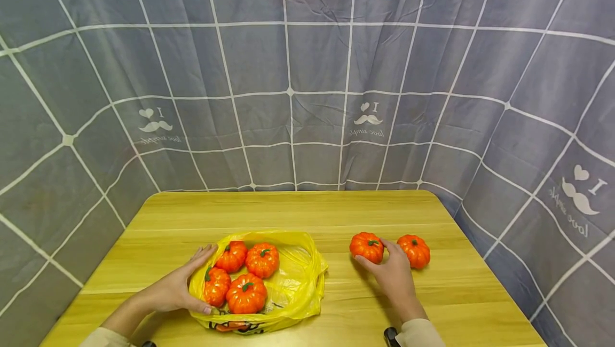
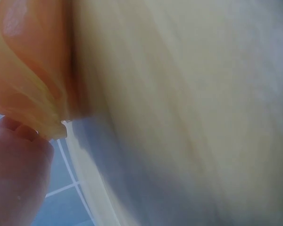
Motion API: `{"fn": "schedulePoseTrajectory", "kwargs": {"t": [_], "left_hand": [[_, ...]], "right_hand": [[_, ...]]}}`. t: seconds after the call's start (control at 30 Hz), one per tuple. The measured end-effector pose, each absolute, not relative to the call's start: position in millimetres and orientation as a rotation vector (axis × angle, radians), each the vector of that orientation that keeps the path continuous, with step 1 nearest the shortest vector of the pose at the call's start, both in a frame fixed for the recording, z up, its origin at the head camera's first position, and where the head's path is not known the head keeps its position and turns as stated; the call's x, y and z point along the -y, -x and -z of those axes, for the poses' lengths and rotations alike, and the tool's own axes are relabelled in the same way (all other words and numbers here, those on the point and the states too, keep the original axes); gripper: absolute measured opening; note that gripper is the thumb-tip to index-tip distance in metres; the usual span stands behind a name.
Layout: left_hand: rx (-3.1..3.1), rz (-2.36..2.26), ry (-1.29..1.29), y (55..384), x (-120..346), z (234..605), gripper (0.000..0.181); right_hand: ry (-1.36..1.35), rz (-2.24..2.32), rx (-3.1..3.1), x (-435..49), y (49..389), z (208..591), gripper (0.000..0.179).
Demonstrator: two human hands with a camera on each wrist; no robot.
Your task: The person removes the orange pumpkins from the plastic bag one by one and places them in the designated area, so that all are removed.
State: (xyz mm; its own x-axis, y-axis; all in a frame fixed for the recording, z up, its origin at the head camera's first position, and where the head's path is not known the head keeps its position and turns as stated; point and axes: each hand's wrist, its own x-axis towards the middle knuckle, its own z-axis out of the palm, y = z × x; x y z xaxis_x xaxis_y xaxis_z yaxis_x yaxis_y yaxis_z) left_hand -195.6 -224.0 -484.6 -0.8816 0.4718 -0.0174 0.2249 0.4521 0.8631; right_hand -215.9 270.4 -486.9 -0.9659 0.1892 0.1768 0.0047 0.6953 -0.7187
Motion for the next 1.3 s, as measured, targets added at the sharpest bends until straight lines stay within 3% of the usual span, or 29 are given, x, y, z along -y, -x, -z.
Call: {"fn": "schedulePoseTrajectory", "kwargs": {"t": [0.57,1.3], "left_hand": [[-2.472,-1.390,-0.618,195.6,224.2,488.0,0.126],[-2.472,-1.372,-0.598,196.1,224.5,488.5,0.127]], "right_hand": [[0.055,-0.716,2.710,-287.8,209.5,491.3,0.080],[0.021,-0.681,2.658,-286.9,214.5,490.8,0.085]]}}
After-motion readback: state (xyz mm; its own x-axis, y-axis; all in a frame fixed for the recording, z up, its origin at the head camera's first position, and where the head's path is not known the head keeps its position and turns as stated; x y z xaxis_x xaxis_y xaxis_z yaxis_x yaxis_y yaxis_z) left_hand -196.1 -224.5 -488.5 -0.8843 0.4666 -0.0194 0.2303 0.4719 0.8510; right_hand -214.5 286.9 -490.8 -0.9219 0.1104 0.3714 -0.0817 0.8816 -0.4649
